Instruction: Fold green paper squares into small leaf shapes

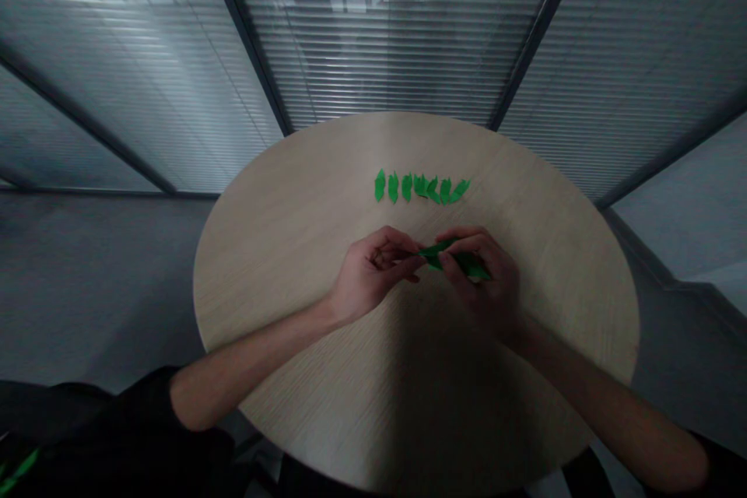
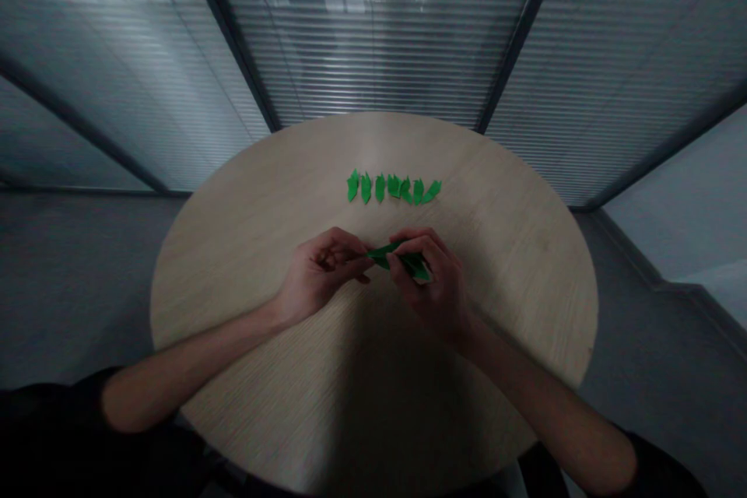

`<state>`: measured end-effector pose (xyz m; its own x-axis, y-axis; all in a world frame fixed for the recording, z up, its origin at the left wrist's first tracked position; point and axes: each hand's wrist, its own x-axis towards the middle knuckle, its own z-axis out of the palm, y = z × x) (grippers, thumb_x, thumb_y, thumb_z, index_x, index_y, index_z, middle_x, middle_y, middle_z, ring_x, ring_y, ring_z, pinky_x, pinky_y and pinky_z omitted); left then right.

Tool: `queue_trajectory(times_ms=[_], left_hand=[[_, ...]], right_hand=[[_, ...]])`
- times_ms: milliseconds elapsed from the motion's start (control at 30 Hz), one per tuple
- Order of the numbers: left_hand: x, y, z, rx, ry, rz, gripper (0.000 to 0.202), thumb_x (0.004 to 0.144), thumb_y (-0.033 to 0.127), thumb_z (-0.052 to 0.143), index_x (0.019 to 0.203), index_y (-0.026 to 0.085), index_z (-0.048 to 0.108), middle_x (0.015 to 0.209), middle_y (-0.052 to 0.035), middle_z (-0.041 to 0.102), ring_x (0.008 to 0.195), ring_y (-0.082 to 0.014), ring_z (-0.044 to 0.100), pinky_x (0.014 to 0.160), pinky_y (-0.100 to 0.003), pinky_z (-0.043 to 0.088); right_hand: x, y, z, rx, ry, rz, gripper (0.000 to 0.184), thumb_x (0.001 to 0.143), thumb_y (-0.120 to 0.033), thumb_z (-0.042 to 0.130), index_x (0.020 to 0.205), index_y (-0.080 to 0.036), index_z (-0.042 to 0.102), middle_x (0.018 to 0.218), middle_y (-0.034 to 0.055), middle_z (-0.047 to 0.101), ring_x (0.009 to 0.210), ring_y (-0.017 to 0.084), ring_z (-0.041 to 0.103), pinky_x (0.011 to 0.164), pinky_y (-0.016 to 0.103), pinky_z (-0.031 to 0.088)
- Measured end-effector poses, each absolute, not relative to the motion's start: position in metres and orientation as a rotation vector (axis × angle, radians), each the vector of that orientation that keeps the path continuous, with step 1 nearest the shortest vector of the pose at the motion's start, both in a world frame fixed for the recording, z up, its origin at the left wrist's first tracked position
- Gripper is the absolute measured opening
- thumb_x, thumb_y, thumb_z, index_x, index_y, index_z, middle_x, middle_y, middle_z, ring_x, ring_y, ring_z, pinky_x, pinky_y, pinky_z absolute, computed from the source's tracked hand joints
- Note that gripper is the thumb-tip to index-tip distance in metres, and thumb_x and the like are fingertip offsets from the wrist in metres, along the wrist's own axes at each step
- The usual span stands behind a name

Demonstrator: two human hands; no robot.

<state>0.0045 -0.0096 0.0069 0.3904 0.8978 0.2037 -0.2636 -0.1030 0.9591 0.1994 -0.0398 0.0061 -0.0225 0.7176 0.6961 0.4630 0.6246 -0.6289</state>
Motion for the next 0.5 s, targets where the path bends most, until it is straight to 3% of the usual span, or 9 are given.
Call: queue_trajectory(times_ms=[500], left_hand=[[-0.002, -0.007, 0.0039, 1.458, 0.702, 1.078, 0.028, 0.09, 0.039, 0.082, 0.094, 0.016, 0.069, 0.086, -0.0071, 0.079, 0.077, -0.0182, 0.079, 0.066, -0.026, 0.067]], right_hand=[[0.2, -0.0401, 0.0062, -0.953, -1.673, 0.256, 0.009, 0.096, -0.019, 0.071, 0.094, -0.025, 0.065, 0.105, 0.0058, 0.073, 0.092, 0.019, 0.072, 0.081, 0.036, 0.061]])
